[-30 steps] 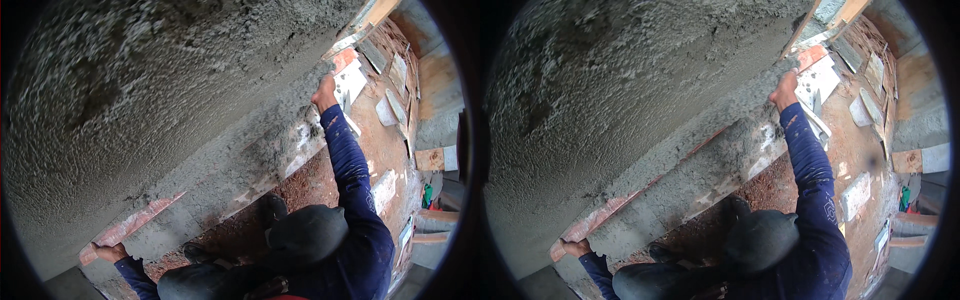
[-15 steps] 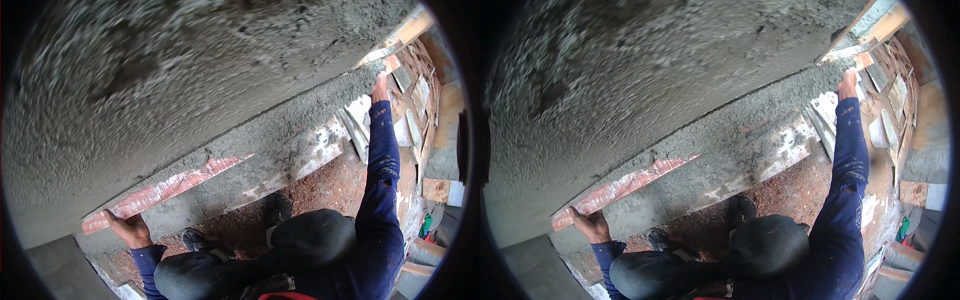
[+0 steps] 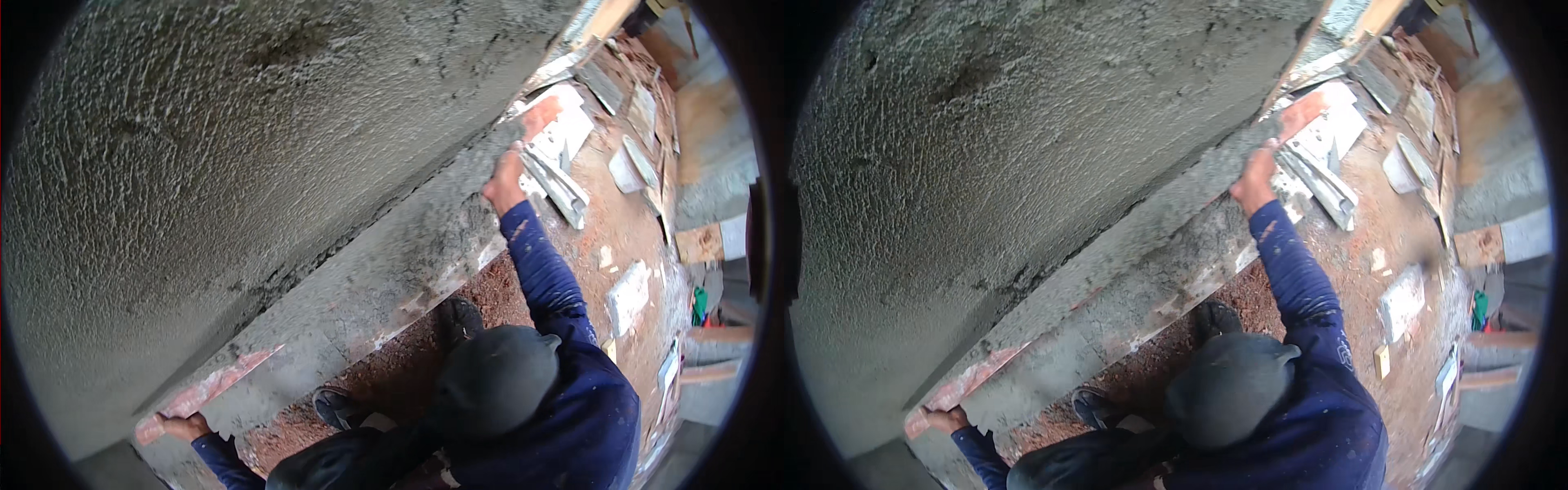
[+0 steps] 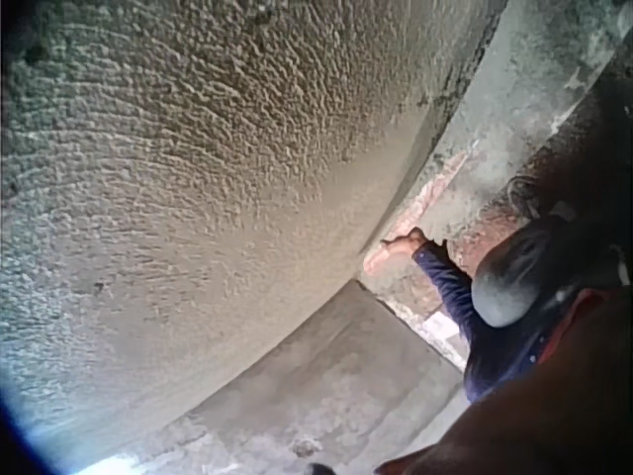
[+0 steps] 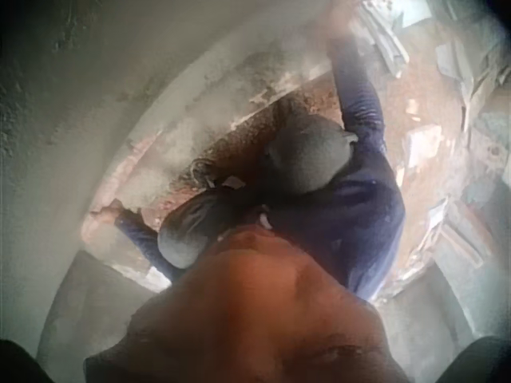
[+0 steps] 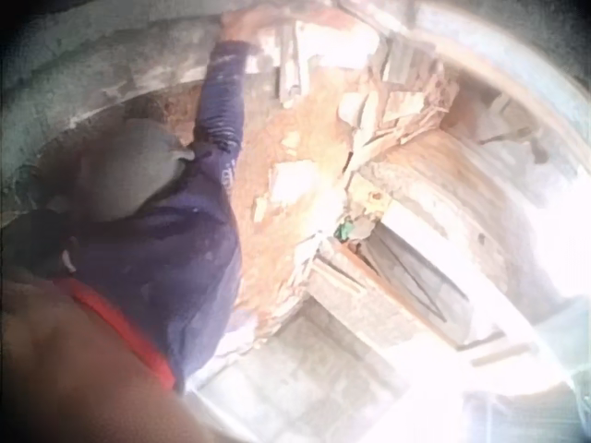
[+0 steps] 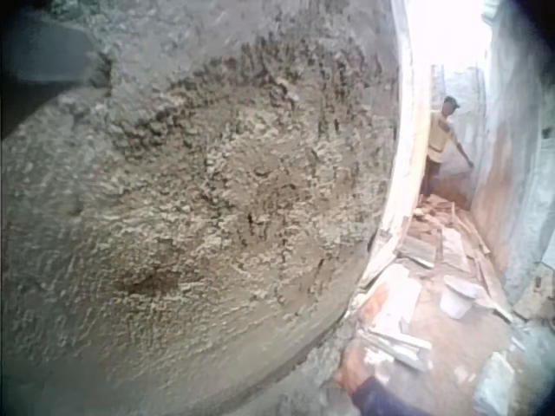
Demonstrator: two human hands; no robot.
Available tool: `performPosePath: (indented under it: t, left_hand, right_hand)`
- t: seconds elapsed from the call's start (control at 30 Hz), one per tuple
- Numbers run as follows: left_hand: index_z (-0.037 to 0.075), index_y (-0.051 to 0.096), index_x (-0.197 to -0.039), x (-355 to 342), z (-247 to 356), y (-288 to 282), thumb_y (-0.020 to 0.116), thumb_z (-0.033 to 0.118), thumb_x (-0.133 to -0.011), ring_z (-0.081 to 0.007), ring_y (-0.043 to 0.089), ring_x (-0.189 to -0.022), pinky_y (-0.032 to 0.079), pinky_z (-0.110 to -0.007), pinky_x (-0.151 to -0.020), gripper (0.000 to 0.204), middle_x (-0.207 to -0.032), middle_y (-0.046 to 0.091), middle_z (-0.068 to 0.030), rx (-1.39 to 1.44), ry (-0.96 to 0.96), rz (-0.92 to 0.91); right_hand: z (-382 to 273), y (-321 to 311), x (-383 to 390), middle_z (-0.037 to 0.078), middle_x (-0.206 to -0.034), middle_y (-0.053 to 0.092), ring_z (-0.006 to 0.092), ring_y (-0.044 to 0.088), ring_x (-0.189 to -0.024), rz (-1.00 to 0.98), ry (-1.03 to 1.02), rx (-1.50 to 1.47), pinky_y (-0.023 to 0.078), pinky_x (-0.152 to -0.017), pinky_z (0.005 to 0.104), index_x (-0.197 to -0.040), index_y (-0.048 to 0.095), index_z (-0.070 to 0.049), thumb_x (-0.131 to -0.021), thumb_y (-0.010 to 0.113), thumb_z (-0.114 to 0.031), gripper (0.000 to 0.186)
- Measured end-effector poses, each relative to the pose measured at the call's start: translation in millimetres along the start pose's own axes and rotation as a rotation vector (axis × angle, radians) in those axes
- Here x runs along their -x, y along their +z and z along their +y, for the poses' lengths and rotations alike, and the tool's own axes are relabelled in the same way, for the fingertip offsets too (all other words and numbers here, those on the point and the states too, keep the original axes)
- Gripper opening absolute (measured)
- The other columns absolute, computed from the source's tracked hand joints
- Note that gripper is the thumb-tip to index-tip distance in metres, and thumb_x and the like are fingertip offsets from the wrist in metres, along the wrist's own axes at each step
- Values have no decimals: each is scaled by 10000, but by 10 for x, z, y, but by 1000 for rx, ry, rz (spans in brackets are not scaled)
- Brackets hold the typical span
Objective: Smoothing wet plaster on a wall using a long wooden leveling board.
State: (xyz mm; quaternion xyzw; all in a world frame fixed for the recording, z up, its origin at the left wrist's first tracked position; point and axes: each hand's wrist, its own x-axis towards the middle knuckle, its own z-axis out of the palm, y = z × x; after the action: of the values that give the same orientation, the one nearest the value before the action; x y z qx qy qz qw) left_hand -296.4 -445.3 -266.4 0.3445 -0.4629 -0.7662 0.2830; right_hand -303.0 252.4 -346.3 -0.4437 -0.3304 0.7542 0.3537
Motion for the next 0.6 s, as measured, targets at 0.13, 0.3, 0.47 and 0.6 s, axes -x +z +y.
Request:
performPosePath:
  t: [0.13,0.3,0.47,0.6]
  left_hand:
    - [-29,324,-1256,-131,31,122,354,343,-892,-269,404,-1133,297,-372,-983,522,-1263,388,-153,31,17,9]
    - [-29,348,-1237,-348,66,85,365,339,-887,-272,404,-1132,309,-374,-976,508,-1252,398,-155,21,22,59]
    - [-28,357,-1222,-390,102,127,362,321,-881,-283,405,-1128,322,-395,-968,488,-1236,407,-161,39,8,53]
    - [-27,365,-1212,-400,81,130,364,316,-878,-284,422,-1111,339,-398,-957,480,-1224,419,-157,39,36,51]
  right_hand:
    - [-98,263,553,167,-1258,373,298,412,-1111,13,19,-66,347,-914,469,-1253,307,-33,-867,346,-469,584]
    - [-119,462,816,165,-1334,275,248,293,-1192,133,-4,85,246,-962,409,-1276,266,-17,-860,352,-478,627]
    - [-119,531,782,163,-1127,452,245,492,-956,183,31,84,423,-765,406,-1206,339,32,-863,336,-492,626]
    - [-231,540,653,161,-1123,449,245,494,-960,203,-20,143,427,-759,422,-1216,323,27,-866,326,-488,622]
